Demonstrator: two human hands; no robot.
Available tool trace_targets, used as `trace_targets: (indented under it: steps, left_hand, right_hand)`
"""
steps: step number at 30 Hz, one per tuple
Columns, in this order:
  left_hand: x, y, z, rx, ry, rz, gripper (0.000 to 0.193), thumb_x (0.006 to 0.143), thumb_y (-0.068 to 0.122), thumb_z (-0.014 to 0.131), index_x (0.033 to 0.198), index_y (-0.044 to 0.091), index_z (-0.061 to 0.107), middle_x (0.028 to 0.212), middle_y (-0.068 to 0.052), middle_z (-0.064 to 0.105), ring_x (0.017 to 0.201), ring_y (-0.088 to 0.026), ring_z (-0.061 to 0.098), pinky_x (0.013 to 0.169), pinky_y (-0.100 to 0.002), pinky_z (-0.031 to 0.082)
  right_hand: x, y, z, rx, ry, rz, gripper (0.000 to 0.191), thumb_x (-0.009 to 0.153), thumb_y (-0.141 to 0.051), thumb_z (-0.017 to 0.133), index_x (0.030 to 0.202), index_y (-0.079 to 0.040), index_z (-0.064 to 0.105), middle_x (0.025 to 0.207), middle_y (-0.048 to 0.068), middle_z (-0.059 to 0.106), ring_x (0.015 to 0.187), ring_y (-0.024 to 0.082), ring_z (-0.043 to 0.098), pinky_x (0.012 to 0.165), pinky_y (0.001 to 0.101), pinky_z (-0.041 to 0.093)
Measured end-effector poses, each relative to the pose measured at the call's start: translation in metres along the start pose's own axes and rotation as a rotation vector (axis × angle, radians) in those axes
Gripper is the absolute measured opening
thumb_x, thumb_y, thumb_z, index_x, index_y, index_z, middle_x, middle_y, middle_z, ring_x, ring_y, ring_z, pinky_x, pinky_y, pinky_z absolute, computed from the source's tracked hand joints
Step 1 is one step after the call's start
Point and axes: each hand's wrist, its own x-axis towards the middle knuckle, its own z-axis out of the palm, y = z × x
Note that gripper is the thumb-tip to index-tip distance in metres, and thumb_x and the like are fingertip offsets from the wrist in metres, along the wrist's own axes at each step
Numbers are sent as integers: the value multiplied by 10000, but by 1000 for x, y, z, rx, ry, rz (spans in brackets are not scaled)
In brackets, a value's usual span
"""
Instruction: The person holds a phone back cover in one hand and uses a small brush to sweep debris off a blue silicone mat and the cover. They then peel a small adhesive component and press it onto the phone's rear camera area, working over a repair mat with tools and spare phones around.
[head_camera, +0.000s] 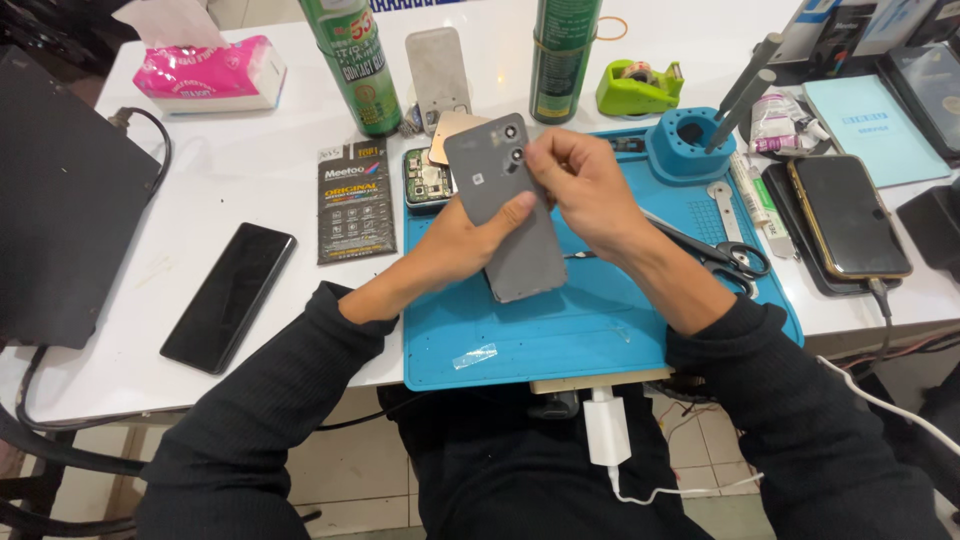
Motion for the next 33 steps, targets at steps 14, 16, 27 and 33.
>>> trace_targets:
  steps: [14,16,27,33]
  left_hand:
    - [7,2,-18,-18,489,166,594,1096,533,337,1133,8,612,990,-60,654,871,-121,631,772,-279,507]
    - [6,5,-16,17,381,13,513,1073,473,388,1019,8,596,766,-57,641,573,-124,617,502,-286,472]
    - [0,18,-22,240,295,207,393,1114,305,456,897,17,611,605,4,560,488,-66,541,412,-253,411]
    - [-1,15,-17,289,244,249,411,1130,305,459,873,26,620,613,11,572,500,-62,538,441,-247,416]
  right_hand:
    - [-8,26,13,-73,-61,196,241,974,-215,736,910,-3,642,798,80,718,681,103,640,605,246,515]
    - [-6,25,6,-43,-54,202,207,981,-207,708,915,-19,653,813,85,722,691,100,649,617,242,523]
    - [-5,0,-8,-49,-204,214,156,967,-74,620,830,-26,565,922,149,778,813,149,752,736,295,628]
    - [-7,1,-5,-104,-138,206,169,946,-55,654,838,-5,535,797,154,753,701,156,727,624,295,600]
